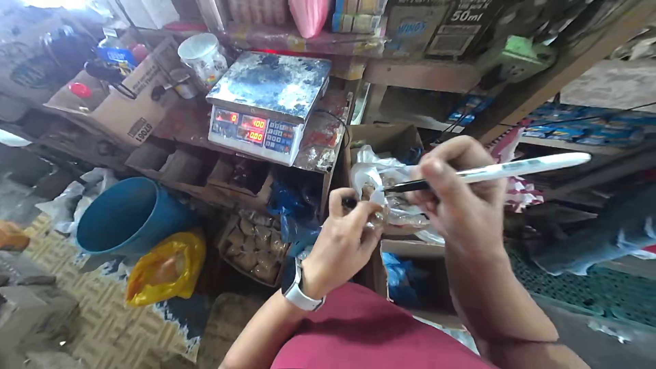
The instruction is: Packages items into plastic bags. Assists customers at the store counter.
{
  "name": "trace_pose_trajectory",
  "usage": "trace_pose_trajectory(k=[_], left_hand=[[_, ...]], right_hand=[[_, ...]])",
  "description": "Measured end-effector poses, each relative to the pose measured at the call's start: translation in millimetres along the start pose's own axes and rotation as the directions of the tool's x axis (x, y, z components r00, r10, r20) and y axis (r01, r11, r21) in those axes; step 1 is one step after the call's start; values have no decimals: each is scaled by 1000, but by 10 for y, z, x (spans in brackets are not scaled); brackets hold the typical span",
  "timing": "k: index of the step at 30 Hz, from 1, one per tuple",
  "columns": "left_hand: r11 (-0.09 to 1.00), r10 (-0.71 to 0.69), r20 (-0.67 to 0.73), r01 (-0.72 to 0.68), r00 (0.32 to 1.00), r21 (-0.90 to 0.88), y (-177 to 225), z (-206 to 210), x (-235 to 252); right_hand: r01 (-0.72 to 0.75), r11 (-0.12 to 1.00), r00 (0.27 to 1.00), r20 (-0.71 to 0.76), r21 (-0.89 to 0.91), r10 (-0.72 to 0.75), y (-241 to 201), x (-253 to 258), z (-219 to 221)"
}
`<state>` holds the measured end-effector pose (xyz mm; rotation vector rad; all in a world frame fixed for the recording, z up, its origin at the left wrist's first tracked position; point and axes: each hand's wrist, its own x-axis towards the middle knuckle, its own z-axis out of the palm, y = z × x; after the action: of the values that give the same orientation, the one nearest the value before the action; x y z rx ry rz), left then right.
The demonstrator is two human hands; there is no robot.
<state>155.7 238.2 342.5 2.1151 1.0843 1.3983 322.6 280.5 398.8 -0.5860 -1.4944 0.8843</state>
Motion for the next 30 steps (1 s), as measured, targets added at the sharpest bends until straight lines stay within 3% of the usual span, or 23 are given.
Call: trace_pose_trajectory(k=[5,10,16,20,23,25,30], left_hand=[[994,8,79,-16,997,108,40,-47,-30],[986,40,128,-60,991,156,23,-50,-46],[975,-1,174,-37,985,218,-26,-30,-123],[970,-142,252,83,957,231,-32,-66,-95],[946,-207,357,94,911,309,-17,-50,-79],[939,-210,385,74,899,337,-39,-23,-83],[920,-189,443,0,876,393,-70,-10,-51]], right_hand=[[55,998,997,49,-31,-53,38,24,147],[139,959,980,176,-245,-97,47,-14,217],[107,839,943,323,-534,86,151,-115,189],[108,898,956,291,-428,24,3,-96,-113],[188,814,970,235,-549,-65,2,-198,-2],[201,764,974,205,-614,-91,67,-274,61],[163,776,986,115,-610,-117,189,-423,68]])
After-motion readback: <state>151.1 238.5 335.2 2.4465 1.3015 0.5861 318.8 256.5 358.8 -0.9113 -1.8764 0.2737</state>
